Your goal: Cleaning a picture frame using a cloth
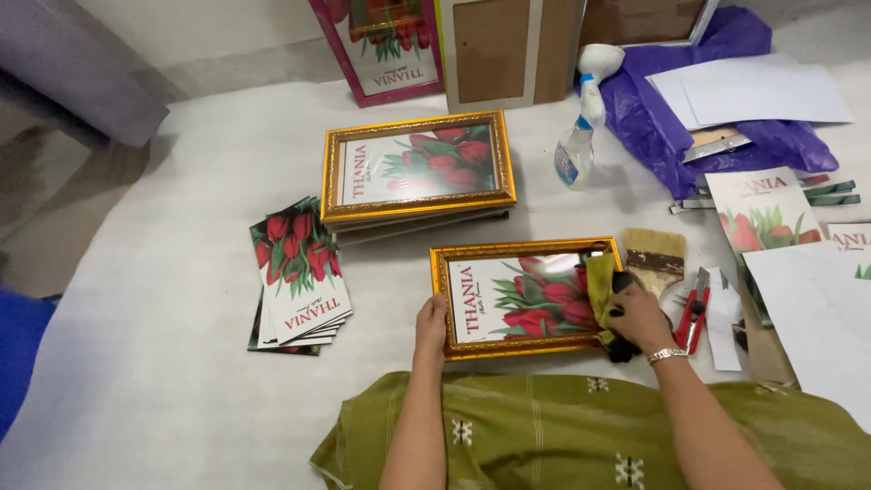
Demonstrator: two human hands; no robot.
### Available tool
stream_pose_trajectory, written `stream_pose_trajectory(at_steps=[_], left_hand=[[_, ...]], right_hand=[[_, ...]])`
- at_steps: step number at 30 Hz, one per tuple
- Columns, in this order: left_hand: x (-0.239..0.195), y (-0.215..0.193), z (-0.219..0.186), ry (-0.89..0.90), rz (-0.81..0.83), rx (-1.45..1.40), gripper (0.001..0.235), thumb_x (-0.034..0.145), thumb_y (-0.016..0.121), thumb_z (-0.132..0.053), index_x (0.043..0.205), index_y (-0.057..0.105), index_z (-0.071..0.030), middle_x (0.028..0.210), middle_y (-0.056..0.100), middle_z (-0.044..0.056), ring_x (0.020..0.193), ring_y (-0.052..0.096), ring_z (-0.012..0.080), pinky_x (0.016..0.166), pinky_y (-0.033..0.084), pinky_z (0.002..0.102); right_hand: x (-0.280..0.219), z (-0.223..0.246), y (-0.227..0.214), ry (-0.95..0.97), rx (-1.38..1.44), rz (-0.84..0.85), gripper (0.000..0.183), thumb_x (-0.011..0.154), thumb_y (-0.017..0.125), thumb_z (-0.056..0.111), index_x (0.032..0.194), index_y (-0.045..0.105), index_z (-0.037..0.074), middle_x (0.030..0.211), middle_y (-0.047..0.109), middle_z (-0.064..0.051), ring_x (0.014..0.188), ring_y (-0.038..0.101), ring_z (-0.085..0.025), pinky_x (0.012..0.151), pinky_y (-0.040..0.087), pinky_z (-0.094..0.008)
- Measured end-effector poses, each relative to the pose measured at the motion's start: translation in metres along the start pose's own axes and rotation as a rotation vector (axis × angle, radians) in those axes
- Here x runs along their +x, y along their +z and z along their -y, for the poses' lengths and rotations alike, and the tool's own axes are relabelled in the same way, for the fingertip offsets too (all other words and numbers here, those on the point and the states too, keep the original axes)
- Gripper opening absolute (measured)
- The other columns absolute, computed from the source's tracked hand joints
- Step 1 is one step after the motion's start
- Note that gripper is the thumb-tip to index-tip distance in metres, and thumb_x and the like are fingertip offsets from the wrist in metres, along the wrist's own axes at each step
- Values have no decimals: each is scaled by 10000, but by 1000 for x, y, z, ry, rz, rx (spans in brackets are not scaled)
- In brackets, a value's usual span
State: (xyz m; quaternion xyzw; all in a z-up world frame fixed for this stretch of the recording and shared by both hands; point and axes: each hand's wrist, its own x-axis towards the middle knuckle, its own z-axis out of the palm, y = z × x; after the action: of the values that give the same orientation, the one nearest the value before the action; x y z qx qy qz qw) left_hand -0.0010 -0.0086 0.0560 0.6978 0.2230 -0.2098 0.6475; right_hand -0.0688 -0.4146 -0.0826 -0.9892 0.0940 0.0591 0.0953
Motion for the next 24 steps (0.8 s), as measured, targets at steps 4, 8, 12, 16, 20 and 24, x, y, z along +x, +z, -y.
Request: stream_pose_trajectory(at_steps=[4, 8, 12, 16, 20, 24], left_hand=[[9, -2, 15, 24, -24, 9, 720, 1074, 443, -559, 1546, 426, -15, 1546, 458, 242, 1466, 367, 437, 1174, 349, 566], [22, -5, 29, 43, -31, 38, 728, 1069, 437, -571, 1521, 456, -1, 1534, 467, 260, 1466, 359, 450, 1179, 342, 573], [38, -8, 41, 44, -38, 81, 721, 1086, 418, -564, 1533, 445, 0, 1552, 451, 256, 1473, 356, 435, 1182, 340, 572], [27, -6, 36, 52, -41, 27, 689, 1061, 461, -568, 1477, 535, -23, 1473, 538, 245, 1423, 432, 442, 1137, 395, 560], [23, -3, 34, 44, -47, 16, 637, 1066, 456, -535, 1450, 566, -38, 1438, 574, 219, 1404, 468, 410, 1122, 417, 543], [22, -4, 30, 85, -25, 6, 587, 1088, 423, -501, 1400, 606, -38, 1388, 601, 219, 1378, 494, 417, 1095, 435, 536]], right_hand=[[-11, 107, -7, 9, 48, -76, 406, 693, 832, 439, 1034, 792, 222, 1072, 691, -51, 938, 719, -314, 869, 593, -391], [-23, 234, 3, -248, 294, -78, 704, 696, 843, 222, 1338, 564, 143, 1223, 581, -112, 1134, 592, -365, 1007, 479, -448], [-11, 294, 10, -361, 369, -86, 797, 728, 759, 112, 1476, 487, 156, 1351, 493, -110, 1326, 459, -370, 1097, 418, -462], [-1, 249, -11, -279, 170, -265, 619, 841, 710, 327, 1433, 569, 210, 1611, 380, -93, 1515, 270, -345, 1202, 242, -537], [5, 137, 6, 41, 38, -340, 523, 940, 588, 381, 1423, 555, 181, 1581, 464, -77, 1514, 374, -292, 1157, 362, -537], [8, 83, 24, 166, 59, -424, 561, 948, 591, 400, 1404, 593, 74, 1540, 528, -160, 1468, 459, -360, 1143, 404, -554]])
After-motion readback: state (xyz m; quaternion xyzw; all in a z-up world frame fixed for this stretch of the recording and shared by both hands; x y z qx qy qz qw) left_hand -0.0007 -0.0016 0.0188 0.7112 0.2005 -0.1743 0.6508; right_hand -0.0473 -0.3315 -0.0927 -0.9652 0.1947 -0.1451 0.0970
